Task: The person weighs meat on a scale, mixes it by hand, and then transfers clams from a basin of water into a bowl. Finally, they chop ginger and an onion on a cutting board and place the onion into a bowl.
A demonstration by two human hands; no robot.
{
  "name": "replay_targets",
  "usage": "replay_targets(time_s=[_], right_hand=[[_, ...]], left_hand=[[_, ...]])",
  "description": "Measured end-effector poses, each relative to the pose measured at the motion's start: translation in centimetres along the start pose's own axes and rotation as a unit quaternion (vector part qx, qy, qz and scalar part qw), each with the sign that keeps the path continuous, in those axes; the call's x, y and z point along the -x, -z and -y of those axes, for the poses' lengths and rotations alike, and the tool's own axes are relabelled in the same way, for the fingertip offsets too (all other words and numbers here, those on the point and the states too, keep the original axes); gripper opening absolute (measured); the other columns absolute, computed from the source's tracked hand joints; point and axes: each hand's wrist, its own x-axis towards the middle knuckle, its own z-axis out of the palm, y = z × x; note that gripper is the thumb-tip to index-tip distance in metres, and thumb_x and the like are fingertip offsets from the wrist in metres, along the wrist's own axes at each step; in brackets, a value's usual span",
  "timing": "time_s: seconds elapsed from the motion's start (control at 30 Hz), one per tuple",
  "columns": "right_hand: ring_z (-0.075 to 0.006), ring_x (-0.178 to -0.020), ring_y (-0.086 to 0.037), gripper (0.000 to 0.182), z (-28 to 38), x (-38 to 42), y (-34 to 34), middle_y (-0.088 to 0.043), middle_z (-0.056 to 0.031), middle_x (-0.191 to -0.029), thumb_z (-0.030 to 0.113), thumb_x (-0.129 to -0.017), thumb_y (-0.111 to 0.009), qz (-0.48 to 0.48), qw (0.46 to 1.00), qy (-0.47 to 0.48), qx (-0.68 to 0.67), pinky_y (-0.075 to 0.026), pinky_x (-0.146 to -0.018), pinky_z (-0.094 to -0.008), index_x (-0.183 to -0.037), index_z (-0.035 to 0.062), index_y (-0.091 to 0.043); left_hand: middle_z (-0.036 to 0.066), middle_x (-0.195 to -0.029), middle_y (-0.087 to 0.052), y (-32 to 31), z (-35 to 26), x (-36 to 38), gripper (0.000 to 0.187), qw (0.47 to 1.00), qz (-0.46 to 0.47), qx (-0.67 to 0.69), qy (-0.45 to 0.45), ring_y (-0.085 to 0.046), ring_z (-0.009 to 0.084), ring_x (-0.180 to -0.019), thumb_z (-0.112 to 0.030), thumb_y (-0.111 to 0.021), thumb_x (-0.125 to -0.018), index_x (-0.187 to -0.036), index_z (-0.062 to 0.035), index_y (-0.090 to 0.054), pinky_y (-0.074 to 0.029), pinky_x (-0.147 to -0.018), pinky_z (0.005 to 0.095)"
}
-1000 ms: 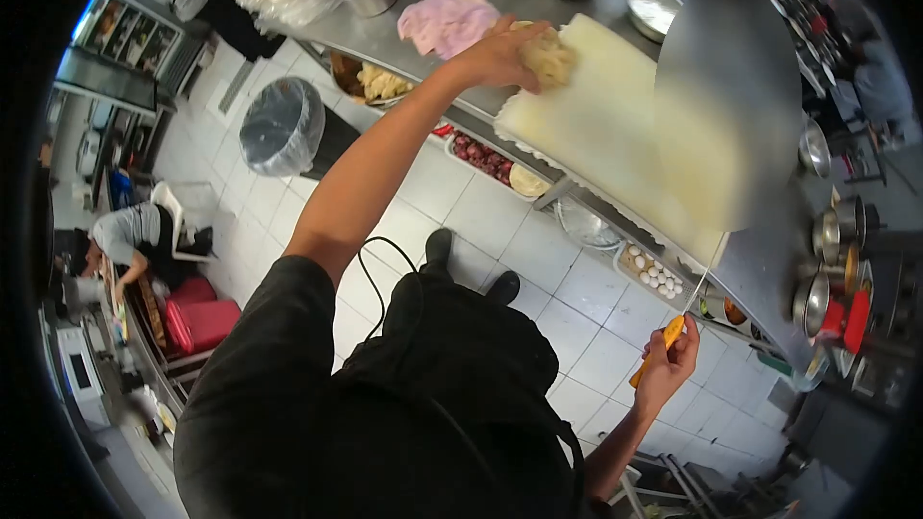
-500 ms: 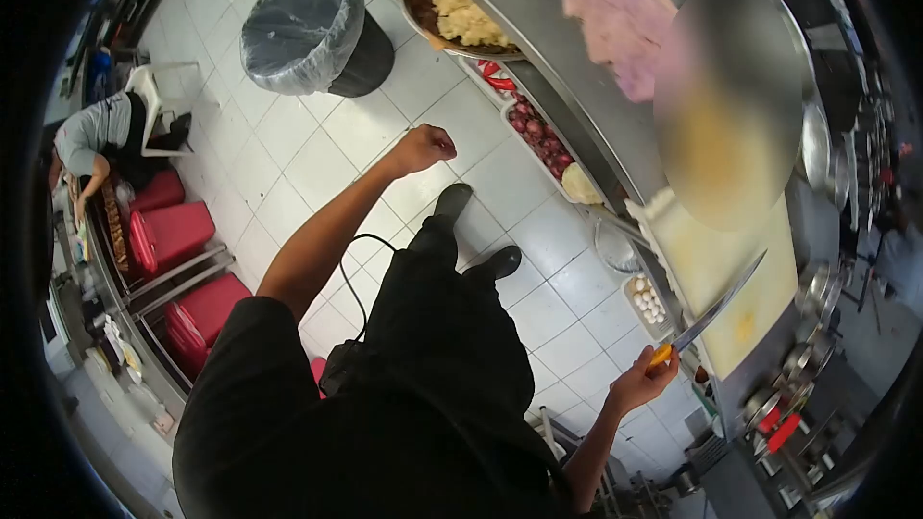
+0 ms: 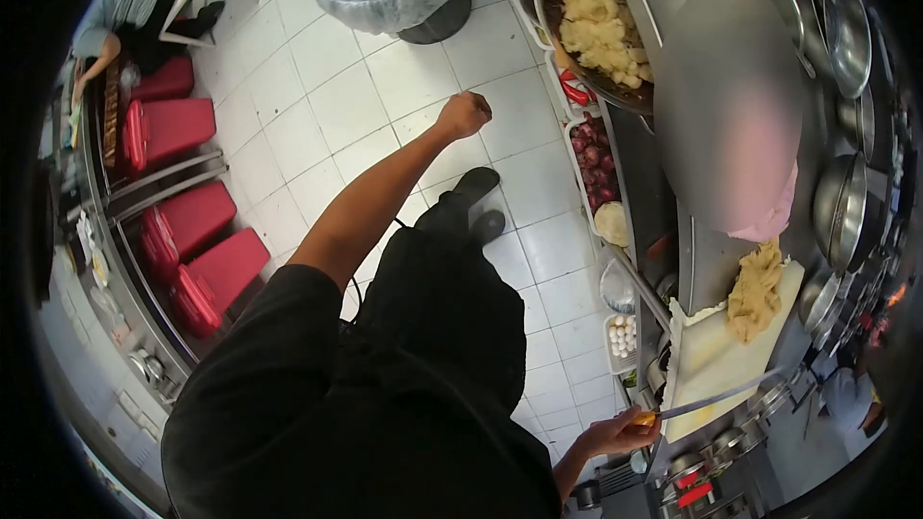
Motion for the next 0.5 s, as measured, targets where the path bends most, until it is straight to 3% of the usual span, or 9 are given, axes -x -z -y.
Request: replay_targets(time_s=[0.07, 0.1, 0.13, 0.17, 0.23, 0.27, 0.33, 0.4, 0.5], right_hand=[[-0.0215, -0.096, -0.056, 0.036, 1.8, 0.2, 0.2, -0.053, -0.0152, -0.115, 0.01, -0.096, -0.063, 0.036, 0.994, 0.071, 0.077, -0.05, -0.079, -0.0329, -0.126, -0.0044, -0.05], [-0.0246, -0.101, -0.056, 0.037, 1.0, 0.6, -0.5, -0.052, -0.0165, -0.117, 0.01, -0.094, -0.065, 0.108, 0.987, 0.115, -0.026, -0.049, -0.084, -0.0343, -0.125, -0.0052, -0.051], [-0.0267, -0.104, -0.056, 0.041, 3.6, 1.5, -1.7, -0.052, -0.0179, -0.12, 0.009, -0.093, -0.066, 0.155, 0.974, 0.162, -0.034, -0.048, -0.089, -0.0345, -0.128, -0.0052, -0.05], [-0.0263, -0.109, -0.055, 0.043, 3.2, 2.4, -3.9, -0.051, -0.0168, -0.124, 0.005, -0.092, -0.065, 0.228, 0.941, 0.158, -0.193, -0.046, -0.094, -0.0344, -0.13, -0.0048, -0.049], [-0.0217, -0.111, -0.055, 0.045, 7.3, 3.8, -6.6, -0.054, -0.0124, -0.123, 0.001, -0.09, -0.064, 0.414, 0.887, 0.059, -0.195, -0.045, -0.097, -0.033, -0.132, -0.0018, -0.048], [-0.0156, -0.092, -0.06, 0.044, 7.9, 4.0, -8.7, -0.059, -0.007, -0.102, 0.001, -0.089, -0.064, 0.481, 0.858, 0.003, -0.18, -0.049, -0.082, -0.0274, -0.131, 0.0009, -0.049], [-0.0087, -0.068, -0.056, 0.042, 10.9, 4.7, -11.7, -0.055, -0.0003, -0.079, 0.001, -0.088, -0.065, 0.554, 0.814, -0.085, -0.152, -0.046, -0.061, -0.0228, -0.128, 0.0027, -0.051], [-0.0049, -0.055, -0.048, 0.04, 12.7, 6.2, -14.4, -0.049, 0.0031, -0.067, 0.002, -0.088, -0.066, 0.54, 0.822, -0.104, -0.148, -0.038, -0.048, -0.0214, -0.125, 0.0036, -0.053], [-0.0072, -0.056, -0.051, 0.042, 14.9, 7.1, -17.3, -0.052, 0.0005, -0.069, 0.005, -0.086, -0.068, 0.552, 0.822, -0.109, -0.085, -0.041, -0.049, -0.0226, -0.125, 0.0038, -0.053]], left_hand=[[0.017, -0.095, -0.073, 2.4, -0.3, 1.5, 0.023, 0.999, -0.002, 0.019, 0.032, -0.07, 0.0314, -0.093, -0.021, -0.066, -0.079, -0.095, -0.0074, -0.075, -0.053, -0.089, 0.0381], [0.017, -0.096, -0.073, 3.4, 0.0, 2.0, 0.023, 0.999, -0.016, 0.021, 0.041, -0.07, 0.0318, -0.093, -0.021, -0.067, -0.08, -0.097, -0.0072, -0.074, -0.053, -0.088, 0.0381], [0.018, -0.097, -0.073, 4.2, 0.7, 2.5, 0.024, 0.998, -0.033, 0.025, 0.053, -0.07, 0.0321, -0.093, -0.022, -0.068, -0.08, -0.098, -0.007, -0.074, -0.053, -0.088, 0.0382], [0.018, -0.097, -0.073, 5.4, 1.4, 2.6, 0.025, 0.996, -0.051, 0.026, 0.062, -0.07, 0.0325, -0.093, -0.023, -0.068, -0.08, -0.099, -0.0067, -0.074, -0.054, -0.088, 0.0383], [0.017, -0.099, -0.073, 7.0, 3.2, 3.3, 0.024, 0.995, -0.052, 0.044, 0.07, -0.069, 0.0335, -0.097, -0.021, -0.066, -0.079, -0.097, -0.0073, -0.074, -0.053, -0.089, 0.0402], [0.017, -0.099, -0.073, 7.8, 3.8, 3.0, 0.024, 0.994, -0.055, 0.055, 0.07, -0.068, 0.034, -0.099, -0.02, -0.064, -0.079, -0.096, -0.0076, -0.075, -0.053, -0.09, 0.0412], [0.017, -0.097, -0.073, 9.1, 5.1, 2.0, 0.023, 0.996, -0.063, 0.039, 0.054, -0.068, 0.0351, -0.097, -0.021, -0.067, -0.079, -0.097, -0.0071, -0.074, -0.054, -0.088, 0.0411], [0.017, -0.096, -0.073, 9.7, 5.9, -0.1, 0.024, 0.997, -0.06, 0.03, 0.037, -0.068, 0.0357, -0.096, -0.021, -0.068, -0.08, -0.097, -0.007, -0.074, -0.054, -0.088, 0.0411], [0.019, -0.097, -0.071, 9.0, 6.7, -4.6, 0.022, 0.997, -0.052, 0.051, -0.006, -0.066, 0.0359, -0.098, -0.019, -0.069, -0.081, -0.098, -0.0066, -0.072, -0.052, -0.09, 0.0425]])
